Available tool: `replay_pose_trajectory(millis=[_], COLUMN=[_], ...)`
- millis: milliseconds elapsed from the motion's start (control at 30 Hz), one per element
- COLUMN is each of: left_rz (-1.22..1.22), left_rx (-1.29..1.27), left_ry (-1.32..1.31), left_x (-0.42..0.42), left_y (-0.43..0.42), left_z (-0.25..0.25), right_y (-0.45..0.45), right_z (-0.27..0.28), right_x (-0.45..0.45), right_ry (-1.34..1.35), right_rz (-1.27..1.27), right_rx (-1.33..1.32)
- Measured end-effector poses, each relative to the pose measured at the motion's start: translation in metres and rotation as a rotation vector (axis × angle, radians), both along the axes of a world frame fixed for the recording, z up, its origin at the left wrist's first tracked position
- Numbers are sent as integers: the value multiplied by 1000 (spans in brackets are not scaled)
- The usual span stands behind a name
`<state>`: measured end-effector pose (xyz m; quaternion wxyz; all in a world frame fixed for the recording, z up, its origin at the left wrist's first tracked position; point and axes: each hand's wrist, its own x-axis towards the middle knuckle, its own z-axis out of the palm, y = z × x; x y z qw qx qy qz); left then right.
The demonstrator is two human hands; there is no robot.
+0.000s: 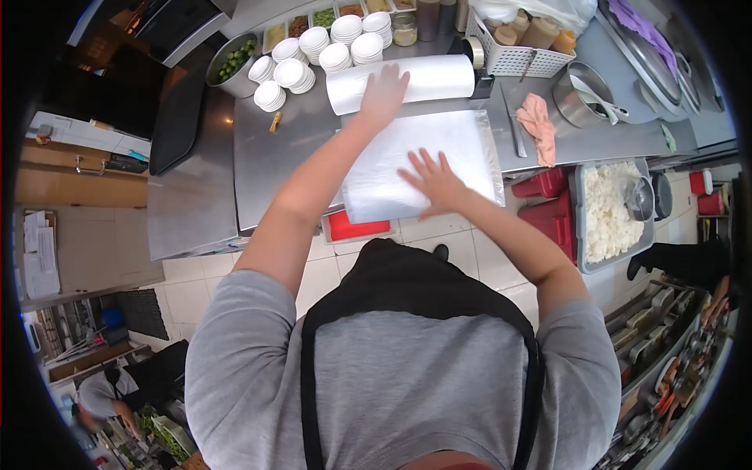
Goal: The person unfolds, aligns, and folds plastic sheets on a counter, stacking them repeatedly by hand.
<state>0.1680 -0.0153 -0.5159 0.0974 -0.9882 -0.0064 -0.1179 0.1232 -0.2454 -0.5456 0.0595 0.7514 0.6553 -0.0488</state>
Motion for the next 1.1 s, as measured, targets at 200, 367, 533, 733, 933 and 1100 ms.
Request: replay_pose_trajectory(millis=[200,367,533,733,933,1100], left_rz=[50,187,245,166,92,74], left_rx=[129,96,-150,-193,-174,-168], left_ry=[-172,16,313,445,458,366], left_x=[23,45,47,43,41,27], left_y=[3,15,26,31,28,19], left_z=[-22,-6,39,50,52,47], right_y=[-27,-40,-48,-12,73,90], right_z=[-52,23,124,136,54,-51], right_x=[-33,-43,-49,24,97,110], right_ry=[-139,232,518,738,337,428], right_rz=[-81,-98,-14,-7,-213,-205], right_rx=[347,219,-276,-156,127,286])
